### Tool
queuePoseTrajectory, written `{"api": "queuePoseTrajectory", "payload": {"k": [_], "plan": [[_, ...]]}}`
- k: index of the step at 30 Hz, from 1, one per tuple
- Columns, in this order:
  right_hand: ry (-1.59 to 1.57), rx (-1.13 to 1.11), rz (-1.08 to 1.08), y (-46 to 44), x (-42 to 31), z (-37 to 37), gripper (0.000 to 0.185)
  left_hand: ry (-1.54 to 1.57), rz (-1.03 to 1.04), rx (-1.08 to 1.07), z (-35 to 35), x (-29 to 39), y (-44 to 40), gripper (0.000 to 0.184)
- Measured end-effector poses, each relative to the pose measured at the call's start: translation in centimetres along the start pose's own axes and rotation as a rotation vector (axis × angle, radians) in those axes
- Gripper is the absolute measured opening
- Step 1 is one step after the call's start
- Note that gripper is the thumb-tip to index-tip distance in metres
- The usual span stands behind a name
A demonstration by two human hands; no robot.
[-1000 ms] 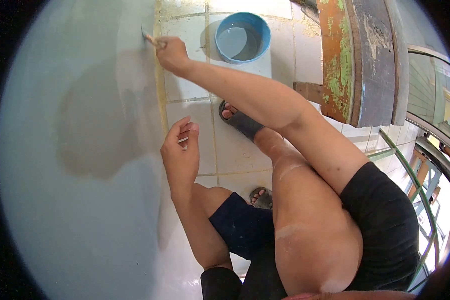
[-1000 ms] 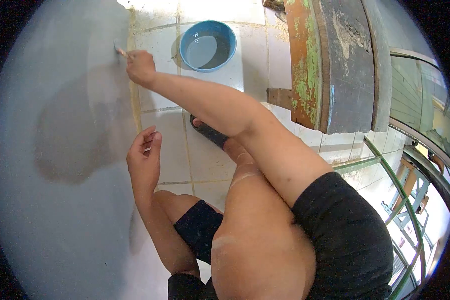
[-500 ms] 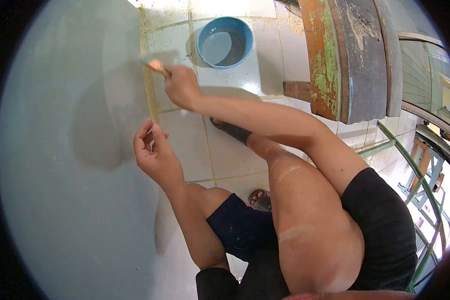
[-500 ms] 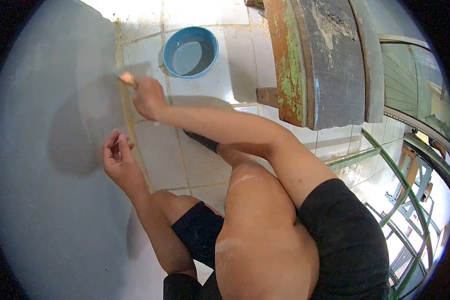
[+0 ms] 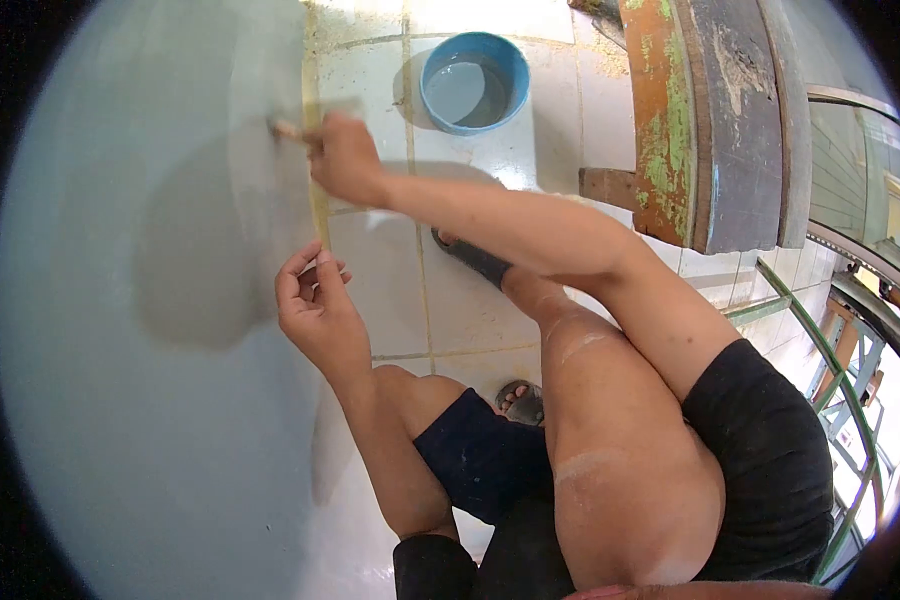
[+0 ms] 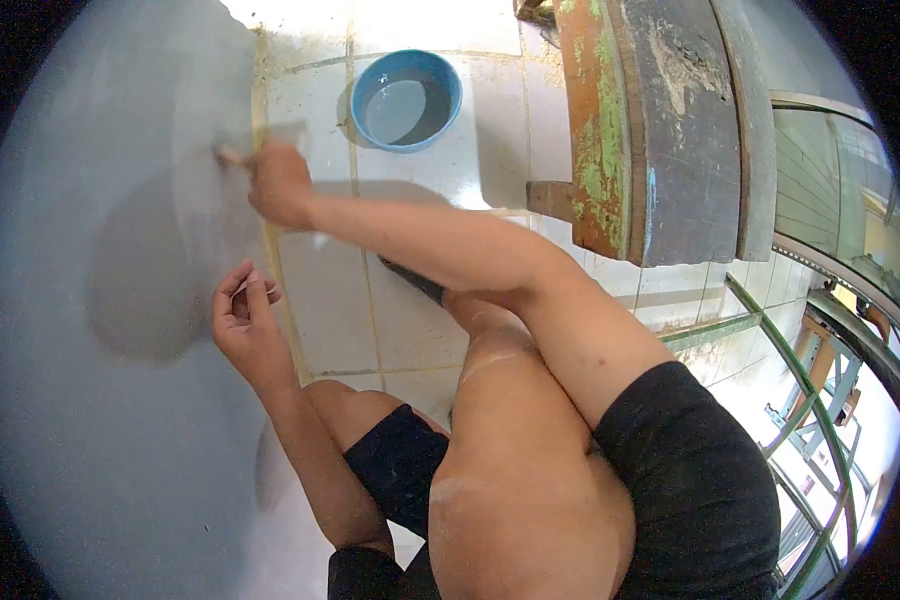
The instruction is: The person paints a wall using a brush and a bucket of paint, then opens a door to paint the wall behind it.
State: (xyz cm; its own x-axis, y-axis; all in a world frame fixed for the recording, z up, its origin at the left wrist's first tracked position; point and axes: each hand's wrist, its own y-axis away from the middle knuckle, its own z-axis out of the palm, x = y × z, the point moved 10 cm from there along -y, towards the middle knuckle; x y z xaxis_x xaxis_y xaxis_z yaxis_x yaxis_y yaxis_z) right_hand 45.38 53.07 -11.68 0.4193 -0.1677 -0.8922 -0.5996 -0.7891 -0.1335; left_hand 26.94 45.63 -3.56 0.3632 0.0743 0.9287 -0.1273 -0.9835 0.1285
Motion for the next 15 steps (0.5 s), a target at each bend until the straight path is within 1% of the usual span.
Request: {"api": "queuePoseTrajectory", "payload": {"k": [2,4,5,7,9,11,12,14,15], "plan": [[-0.075,-0.142,-0.071,4.0,0.8,1.4,0.027,0.048,-0.002,0.032,0.4,0.0,-0.1,0.015],[-0.152,-0.331,-0.044,7.4,0.8,1.4,0.021,0.049,0.028,0.035,1.1,0.1,-0.4,0.014],[-0.153,-0.321,-0.046,7.5,0.9,0.6,0.021,0.045,0.056,0.046,1.3,0.4,-0.6,0.014],[-0.092,-0.169,0.038,7.2,1.6,-1.8,0.019,0.037,0.069,0.025,1.7,0.7,-0.6,0.014],[-0.031,0.018,0.093,2.9,2.5,-3.0,0.019,0.027,0.076,0.007,1.9,0.5,-0.5,0.014],[-0.008,0.168,0.148,-2.7,3.9,-2.6,0.018,0.001,0.043,-0.055,2.4,-0.7,-0.3,0.016],[0.008,0.171,0.166,-5.2,3.7,-2.4,0.018,-0.002,0.042,-0.051,2.3,-0.9,-0.2,0.016],[0.015,0.172,0.178,-8.4,2.4,-2.9,0.019,-0.05,-0.02,-0.145,2.9,-1.6,0.0,0.02],[-0.044,0.073,0.247,-9.5,2.4,-2.1,0.018,-0.051,-0.016,-0.137,2.6,-1.7,0.1,0.02]]}}
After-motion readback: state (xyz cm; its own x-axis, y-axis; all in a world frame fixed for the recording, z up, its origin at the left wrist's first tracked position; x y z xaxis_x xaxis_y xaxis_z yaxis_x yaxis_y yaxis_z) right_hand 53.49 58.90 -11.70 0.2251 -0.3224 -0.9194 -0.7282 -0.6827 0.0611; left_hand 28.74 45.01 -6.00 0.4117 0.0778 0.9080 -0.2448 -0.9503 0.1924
